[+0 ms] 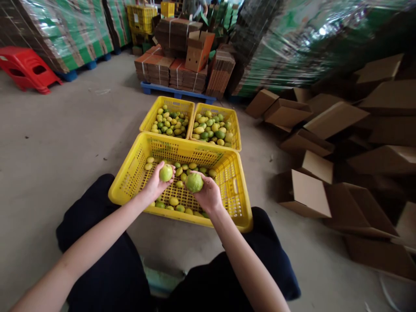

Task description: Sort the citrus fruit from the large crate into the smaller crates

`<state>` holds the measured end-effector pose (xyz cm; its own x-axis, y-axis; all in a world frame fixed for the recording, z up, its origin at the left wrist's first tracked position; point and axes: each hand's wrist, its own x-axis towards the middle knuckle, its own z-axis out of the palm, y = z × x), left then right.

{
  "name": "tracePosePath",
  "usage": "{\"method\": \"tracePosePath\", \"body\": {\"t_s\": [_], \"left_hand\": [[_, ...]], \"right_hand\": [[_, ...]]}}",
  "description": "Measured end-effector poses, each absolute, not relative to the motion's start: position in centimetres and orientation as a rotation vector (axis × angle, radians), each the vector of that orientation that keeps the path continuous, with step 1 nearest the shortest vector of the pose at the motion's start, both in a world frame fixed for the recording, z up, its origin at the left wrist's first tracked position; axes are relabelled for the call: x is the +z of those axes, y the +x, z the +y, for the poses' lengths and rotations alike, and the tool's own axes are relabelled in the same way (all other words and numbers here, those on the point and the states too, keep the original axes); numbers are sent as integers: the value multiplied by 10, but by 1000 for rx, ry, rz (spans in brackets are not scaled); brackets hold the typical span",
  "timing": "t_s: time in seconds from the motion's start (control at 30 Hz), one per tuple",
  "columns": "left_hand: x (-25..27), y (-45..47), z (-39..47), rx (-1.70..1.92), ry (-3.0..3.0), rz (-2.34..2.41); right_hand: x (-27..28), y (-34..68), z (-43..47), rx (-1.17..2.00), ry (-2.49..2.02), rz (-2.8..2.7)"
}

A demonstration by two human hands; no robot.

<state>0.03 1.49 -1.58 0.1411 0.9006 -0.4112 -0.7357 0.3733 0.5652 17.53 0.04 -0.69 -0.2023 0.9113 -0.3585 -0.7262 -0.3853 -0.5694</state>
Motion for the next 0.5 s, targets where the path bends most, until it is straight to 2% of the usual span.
{"method": "tracePosePath", "body": {"t_s": [0.27,0.5], "left_hand": [[-16,2,12,1093,330,755],[-15,6,2,1074,800,786]], "right_hand": [[-4,180,-3,1841,-841,-393],[-3,172,-11,1579,-899,-743]]}}
